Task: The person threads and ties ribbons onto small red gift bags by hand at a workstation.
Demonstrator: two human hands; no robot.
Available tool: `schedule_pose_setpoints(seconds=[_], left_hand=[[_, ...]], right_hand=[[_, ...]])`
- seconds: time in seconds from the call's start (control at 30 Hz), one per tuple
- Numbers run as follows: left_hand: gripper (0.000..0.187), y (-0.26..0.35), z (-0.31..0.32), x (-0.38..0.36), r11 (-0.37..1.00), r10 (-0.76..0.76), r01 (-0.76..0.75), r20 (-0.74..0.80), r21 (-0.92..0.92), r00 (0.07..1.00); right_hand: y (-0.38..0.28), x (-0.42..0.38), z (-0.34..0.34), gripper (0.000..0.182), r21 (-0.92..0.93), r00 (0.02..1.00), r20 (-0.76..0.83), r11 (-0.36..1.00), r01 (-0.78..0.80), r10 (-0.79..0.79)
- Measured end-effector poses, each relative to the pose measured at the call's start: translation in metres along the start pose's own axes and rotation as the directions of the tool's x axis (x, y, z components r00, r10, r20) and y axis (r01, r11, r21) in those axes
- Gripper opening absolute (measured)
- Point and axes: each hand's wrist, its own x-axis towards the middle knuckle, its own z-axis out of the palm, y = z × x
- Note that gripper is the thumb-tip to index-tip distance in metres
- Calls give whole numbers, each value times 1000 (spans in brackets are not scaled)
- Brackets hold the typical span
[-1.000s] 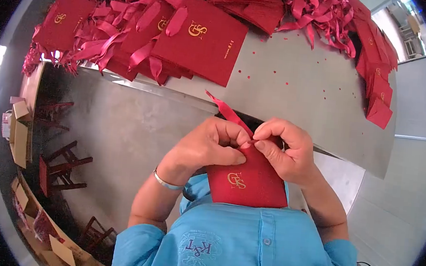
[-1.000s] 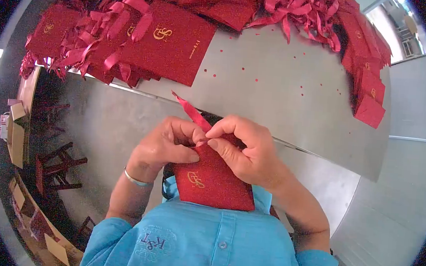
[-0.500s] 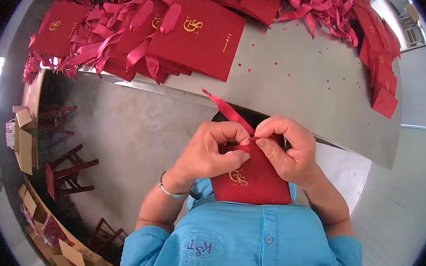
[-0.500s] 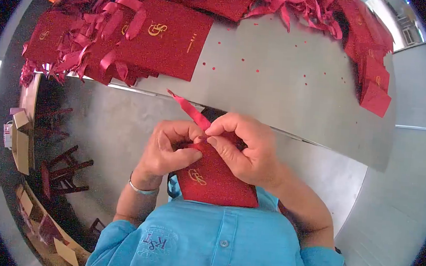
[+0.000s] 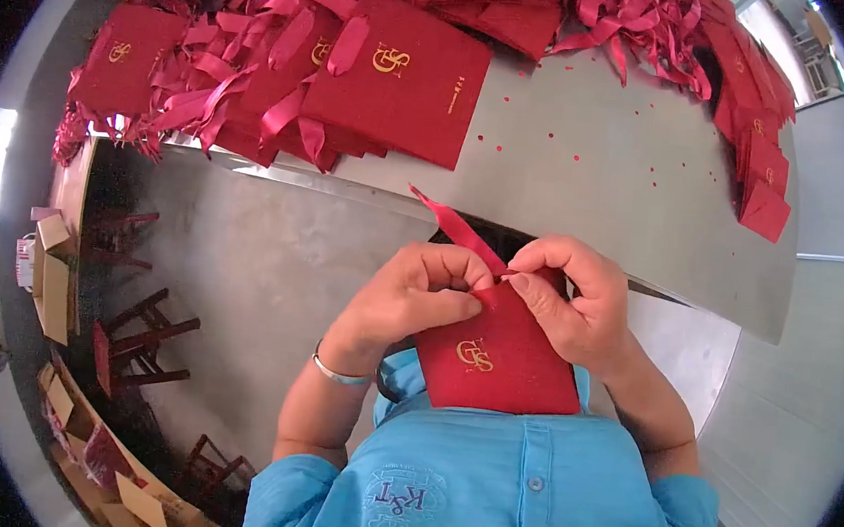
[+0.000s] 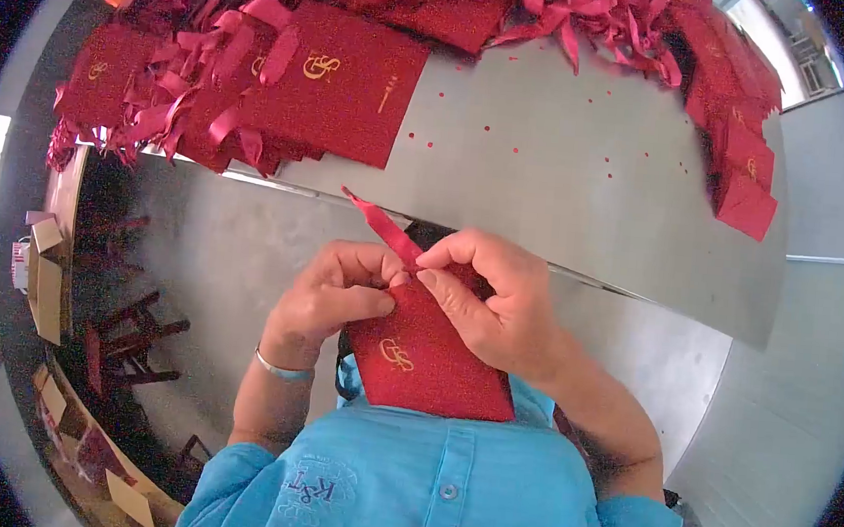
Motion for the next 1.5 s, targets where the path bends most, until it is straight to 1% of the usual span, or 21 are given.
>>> schedule_pose_setpoints(seconds=[0.07,0.1,0.17,0.27,0.47,0.8,0.87,0.9,0.97,1.0,1.03,1.07,1.13,1.17,1.23,1.27,1.3,1.33,1.37,1.43,1.5], left_hand=[[8,0,-1,0,1000,-24,24,1,16,1000],[8,0,-1,0,1000,-22,22,1,8,1000],[8,-2,0,1,998,-13,14,-19,62,1000],[9,-5,-1,2,998,-30,34,-53,61,998],[15,5,5,-3,991,-46,60,-124,117,991],[18,1,8,-5,978,-24,52,-139,202,990],[17,-2,11,-5,960,29,13,-146,281,989],[17,-3,14,-5,955,47,-1,-149,298,988],[13,-3,21,-5,932,67,5,-186,362,980],[12,-4,24,-5,898,115,-17,-197,440,973],[11,-5,27,-5,853,169,-37,-209,520,963],[11,-6,26,-4,852,178,-42,-213,522,961],[13,2,28,-1,799,202,-39,-206,600,957],[14,4,29,0,751,210,-23,-207,660,955],[14,-12,20,5,822,218,-69,-200,566,955],[14,-14,20,6,857,204,-80,-192,509,960],[14,-6,26,6,844,238,-113,-176,525,955],[13,5,35,5,767,226,-55,-188,640,956],[12,12,41,3,675,209,15,-211,738,955],[13,4,35,7,679,239,-42,-167,733,957],[13,4,33,10,827,200,-82,-155,556,967]], right_hand=[[3,3,2,11,-99,963,-79,963,250,-258],[2,4,1,11,-102,964,-73,963,248,-256],[-4,6,-4,16,-316,887,-18,845,432,-461],[-12,1,-6,20,-379,868,69,792,479,-492],[-12,-5,-3,24,-502,859,139,713,491,-493],[-18,-4,-6,24,-522,877,160,716,464,-453],[-24,-5,-7,21,-628,902,260,649,430,-345],[-29,-5,-7,21,-628,894,257,640,443,-367],[-41,-2,-9,16,-683,899,372,587,434,-232],[-41,-2,-7,14,-706,867,426,505,497,-257],[-47,-1,-5,13,-749,871,440,446,490,-218],[-53,-1,0,12,-792,880,439,384,474,-180],[-52,-2,5,12,-837,905,410,345,424,-116],[-49,3,2,12,-846,903,393,317,429,-172],[-44,9,-5,12,-694,919,376,622,363,-116],[-39,6,-3,12,-707,919,367,600,375,-142],[-32,2,0,12,-743,912,399,550,381,-92],[-30,3,0,12,-777,904,426,495,389,-41],[-34,3,-3,12,-786,905,421,473,398,-61],[-46,0,-9,10,-731,913,385,560,390,-134],[-37,1,-24,10,-718,889,435,540,439,-145]])
